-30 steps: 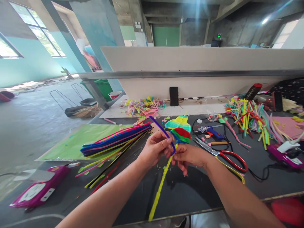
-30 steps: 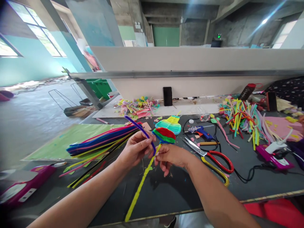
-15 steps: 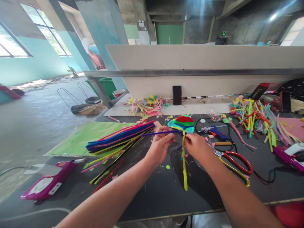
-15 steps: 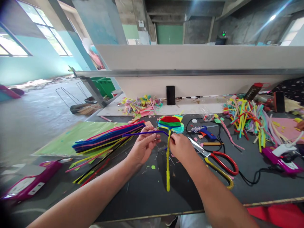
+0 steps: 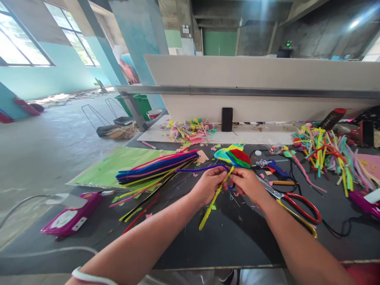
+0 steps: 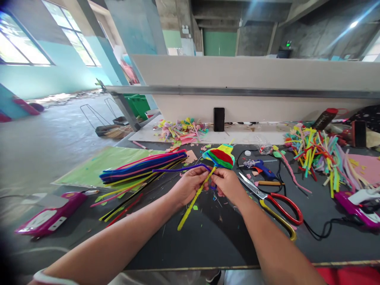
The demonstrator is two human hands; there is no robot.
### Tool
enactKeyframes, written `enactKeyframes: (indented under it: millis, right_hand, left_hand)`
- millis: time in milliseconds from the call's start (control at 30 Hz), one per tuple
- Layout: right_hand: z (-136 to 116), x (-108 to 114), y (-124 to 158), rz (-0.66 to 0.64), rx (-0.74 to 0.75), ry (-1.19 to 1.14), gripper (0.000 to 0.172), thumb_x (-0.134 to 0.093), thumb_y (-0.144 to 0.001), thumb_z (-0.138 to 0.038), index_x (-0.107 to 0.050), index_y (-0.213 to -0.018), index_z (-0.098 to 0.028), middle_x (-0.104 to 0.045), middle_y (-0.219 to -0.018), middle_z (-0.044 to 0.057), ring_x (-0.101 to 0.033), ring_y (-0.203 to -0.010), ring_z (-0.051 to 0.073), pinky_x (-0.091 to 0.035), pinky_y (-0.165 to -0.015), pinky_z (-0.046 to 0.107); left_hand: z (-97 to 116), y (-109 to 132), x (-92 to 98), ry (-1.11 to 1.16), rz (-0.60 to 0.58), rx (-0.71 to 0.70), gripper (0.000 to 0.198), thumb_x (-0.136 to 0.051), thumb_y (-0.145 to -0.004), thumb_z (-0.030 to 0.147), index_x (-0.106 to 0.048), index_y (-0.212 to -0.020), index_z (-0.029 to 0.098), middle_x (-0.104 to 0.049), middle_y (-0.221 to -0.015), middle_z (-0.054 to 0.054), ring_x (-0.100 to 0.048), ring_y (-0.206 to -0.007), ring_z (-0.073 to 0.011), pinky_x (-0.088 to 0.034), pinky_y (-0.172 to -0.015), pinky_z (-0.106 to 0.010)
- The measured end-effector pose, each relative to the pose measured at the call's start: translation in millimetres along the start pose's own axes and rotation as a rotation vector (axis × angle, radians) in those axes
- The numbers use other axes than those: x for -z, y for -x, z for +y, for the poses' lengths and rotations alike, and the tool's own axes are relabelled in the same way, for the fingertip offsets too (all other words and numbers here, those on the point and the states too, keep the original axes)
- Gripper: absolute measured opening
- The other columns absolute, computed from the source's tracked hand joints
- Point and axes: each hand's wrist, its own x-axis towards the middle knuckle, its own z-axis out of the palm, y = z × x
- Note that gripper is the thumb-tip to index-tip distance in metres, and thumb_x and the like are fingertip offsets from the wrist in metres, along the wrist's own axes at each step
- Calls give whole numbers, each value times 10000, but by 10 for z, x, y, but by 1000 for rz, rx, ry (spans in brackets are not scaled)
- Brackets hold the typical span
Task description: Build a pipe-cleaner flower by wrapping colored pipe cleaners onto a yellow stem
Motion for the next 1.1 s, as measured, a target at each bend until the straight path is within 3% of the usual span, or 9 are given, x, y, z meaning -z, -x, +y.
enactKeyframes:
  millis: [100, 167, 333, 433, 533, 667, 867, 967, 1100]
  right_hand:
    - [-8, 76, -8, -197, -83, -239, 266, -580, -798, -448, -587, -781, -183, -630, -611, -18, -280, -275, 31, -160, -299, 200]
    - [-9, 119, -2, -250, -115, -225, 300, -592, -789, -469, -602, -772, -169, -655, -621, 1, -266, -267, 21, -119, -298, 205]
    - [-62, 204, 43, -184, -49, -50, 285, -638, -776, -438, -669, -735, -158, -634, -568, -11, -317, -338, 24, -190, -357, 200]
    - [-114, 239, 69, -202, -32, -150, 258, -652, -769, -423, -669, -800, -167, -690, -685, 15, -339, -375, 27, -204, -373, 193]
    - [-134, 265, 67, -260, -91, -257, 316, -630, -787, -452, -633, -926, -168, -679, -615, 20, -309, -329, 31, -147, -344, 188]
    - [-123, 298, 39, -140, -108, -342, 351, -663, -765, -449, -567, -973, -184, -635, -547, -18, -289, -300, 33, -158, -328, 176]
    - [-141, 230, 96, -100, 201, -447, 179, -577, -856, -352, -591, -975, -219, -657, -804, 22, -531, -576, 105, -408, -500, 226]
    - [-152, 154, 146, -57, 402, -169, 164, -558, -867, -303, -612, -1004, -230, -643, -918, 42, -547, -685, 136, -452, -597, 275]
    - [-180, 90, 209, 283, 765, 422, 122, -610, -831, -203, -664, -935, -236, -607, -815, 37, -540, -745, 167, -450, -698, 322]
  left_hand:
    - [30, 1, 7, -46, 12, 7, 267, -755, -691, 331, -612, -765, 119, -548, -614, 14, -484, -467, -63, -385, -451, -200]
    - [31, 5, 14, -62, 51, 35, 268, -771, -668, 313, -602, -734, 114, -521, -562, 27, -448, -426, -57, -352, -410, -197]
    - [47, -42, 118, 25, 138, 139, 262, -789, -627, 238, -624, -790, 116, -559, -599, 17, -447, -421, -52, -341, -401, -190]
    - [67, -96, 209, 57, 212, 140, 328, -762, -638, 185, -646, -938, 121, -613, -699, -9, -461, -434, -46, -331, -402, -182]
    - [48, -145, 274, 17, 272, 89, 372, -727, -658, 153, -638, -1017, 116, -625, -699, -21, -473, -439, -56, -331, -401, -186]
    - [-17, -188, 301, -123, 323, 45, 327, -675, -682, 124, -655, -1006, 81, -628, -682, -36, -453, -419, -65, -342, -390, -207]
    - [-80, -163, 248, -346, 341, 24, 348, -662, -707, 158, -686, -1050, 105, -594, -598, -12, -429, -415, -76, -330, -390, -209]
    - [-94, -113, 176, -408, 276, -11, 333, -683, -709, 213, -701, -1029, 120, -516, -493, 25, -386, -399, -74, -295, -400, -205]
    - [-102, -34, 46, -412, 96, -150, 128, -695, -701, 245, -709, -747, 126, -505, -515, 16, -374, -472, -73, -321, -471, -210]
